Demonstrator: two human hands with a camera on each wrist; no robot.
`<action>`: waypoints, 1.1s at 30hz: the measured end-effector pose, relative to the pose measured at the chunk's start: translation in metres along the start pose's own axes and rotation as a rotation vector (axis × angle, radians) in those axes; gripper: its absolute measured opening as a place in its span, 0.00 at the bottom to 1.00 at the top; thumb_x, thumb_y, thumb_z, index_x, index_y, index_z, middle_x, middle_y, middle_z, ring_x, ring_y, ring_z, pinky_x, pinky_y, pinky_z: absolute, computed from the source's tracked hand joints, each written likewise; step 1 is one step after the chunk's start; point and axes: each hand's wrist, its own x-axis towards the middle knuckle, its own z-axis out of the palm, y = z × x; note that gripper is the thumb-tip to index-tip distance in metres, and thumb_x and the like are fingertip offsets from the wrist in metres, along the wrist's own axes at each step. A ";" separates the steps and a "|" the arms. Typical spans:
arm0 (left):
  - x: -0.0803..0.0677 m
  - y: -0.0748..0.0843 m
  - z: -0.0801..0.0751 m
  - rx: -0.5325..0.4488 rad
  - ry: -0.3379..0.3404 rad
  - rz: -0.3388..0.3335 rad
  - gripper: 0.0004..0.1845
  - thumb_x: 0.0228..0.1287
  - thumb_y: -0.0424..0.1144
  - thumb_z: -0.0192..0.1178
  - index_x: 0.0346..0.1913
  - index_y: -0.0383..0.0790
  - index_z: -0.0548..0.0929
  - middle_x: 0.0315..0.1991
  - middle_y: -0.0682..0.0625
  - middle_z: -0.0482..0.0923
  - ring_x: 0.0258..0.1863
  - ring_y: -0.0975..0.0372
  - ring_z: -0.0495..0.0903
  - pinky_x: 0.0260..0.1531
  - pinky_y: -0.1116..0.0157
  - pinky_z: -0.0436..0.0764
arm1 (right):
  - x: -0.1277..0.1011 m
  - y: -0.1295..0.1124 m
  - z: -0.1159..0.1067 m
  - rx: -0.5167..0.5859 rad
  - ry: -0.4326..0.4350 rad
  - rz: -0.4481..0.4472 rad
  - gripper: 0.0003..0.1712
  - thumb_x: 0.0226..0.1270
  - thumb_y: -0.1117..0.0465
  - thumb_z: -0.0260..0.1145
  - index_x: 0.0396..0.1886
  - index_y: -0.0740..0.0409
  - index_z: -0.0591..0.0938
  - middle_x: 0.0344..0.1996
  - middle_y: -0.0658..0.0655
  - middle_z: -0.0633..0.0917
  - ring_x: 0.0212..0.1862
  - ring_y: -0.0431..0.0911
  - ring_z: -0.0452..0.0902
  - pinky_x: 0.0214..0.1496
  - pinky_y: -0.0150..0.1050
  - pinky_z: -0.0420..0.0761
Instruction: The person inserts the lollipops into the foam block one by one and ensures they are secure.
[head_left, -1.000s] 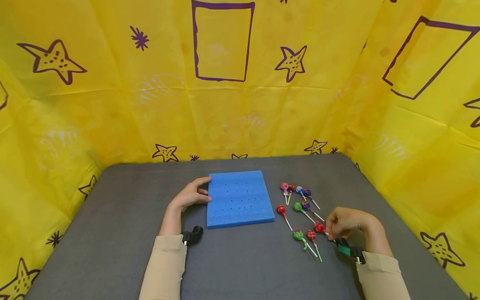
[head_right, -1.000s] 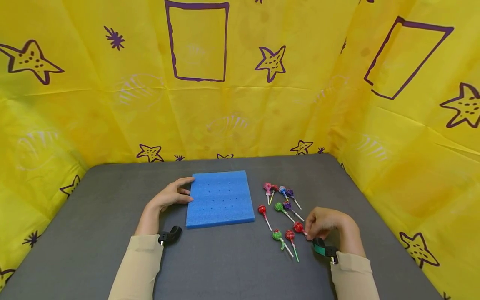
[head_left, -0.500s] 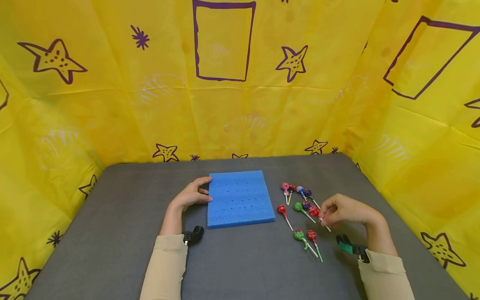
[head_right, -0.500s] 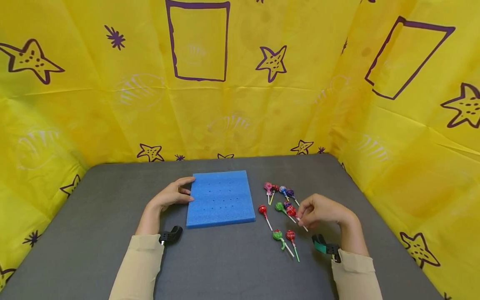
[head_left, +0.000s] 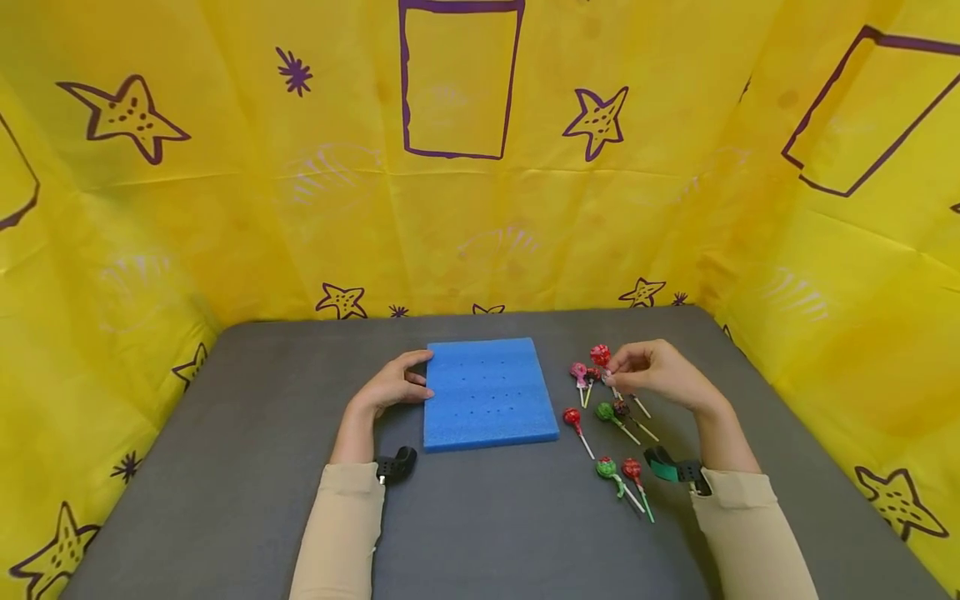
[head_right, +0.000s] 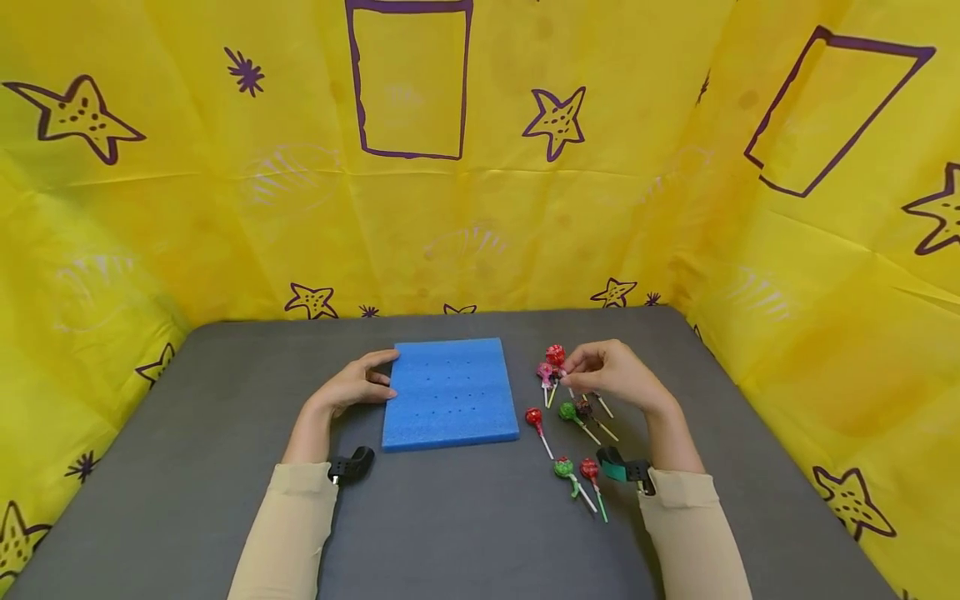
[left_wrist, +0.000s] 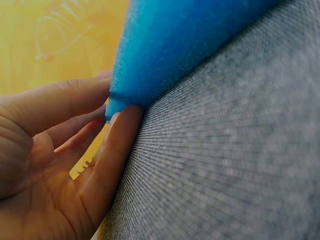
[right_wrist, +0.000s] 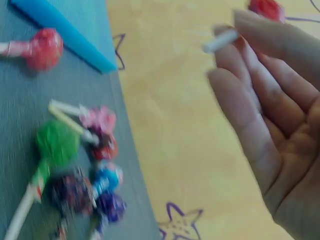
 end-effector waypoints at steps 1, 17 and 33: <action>0.000 0.000 0.000 0.000 0.001 0.002 0.43 0.59 0.28 0.67 0.76 0.42 0.60 0.77 0.39 0.50 0.55 0.52 0.75 0.43 0.69 0.83 | 0.004 -0.002 0.002 -0.003 0.027 0.001 0.09 0.63 0.58 0.71 0.37 0.60 0.84 0.32 0.68 0.87 0.31 0.44 0.85 0.39 0.40 0.87; -0.001 0.000 -0.001 -0.005 0.024 -0.025 0.42 0.59 0.29 0.67 0.75 0.45 0.63 0.73 0.39 0.57 0.52 0.55 0.77 0.44 0.68 0.84 | 0.080 -0.029 0.056 -0.003 0.326 -0.031 0.13 0.61 0.55 0.73 0.39 0.59 0.86 0.35 0.62 0.89 0.34 0.48 0.87 0.40 0.42 0.87; 0.002 -0.001 -0.001 -0.010 0.031 -0.038 0.41 0.59 0.29 0.68 0.75 0.45 0.63 0.71 0.39 0.59 0.47 0.58 0.78 0.43 0.68 0.84 | 0.129 -0.039 0.114 0.165 0.413 -0.019 0.15 0.60 0.56 0.74 0.41 0.61 0.86 0.39 0.65 0.90 0.34 0.43 0.88 0.42 0.40 0.87</action>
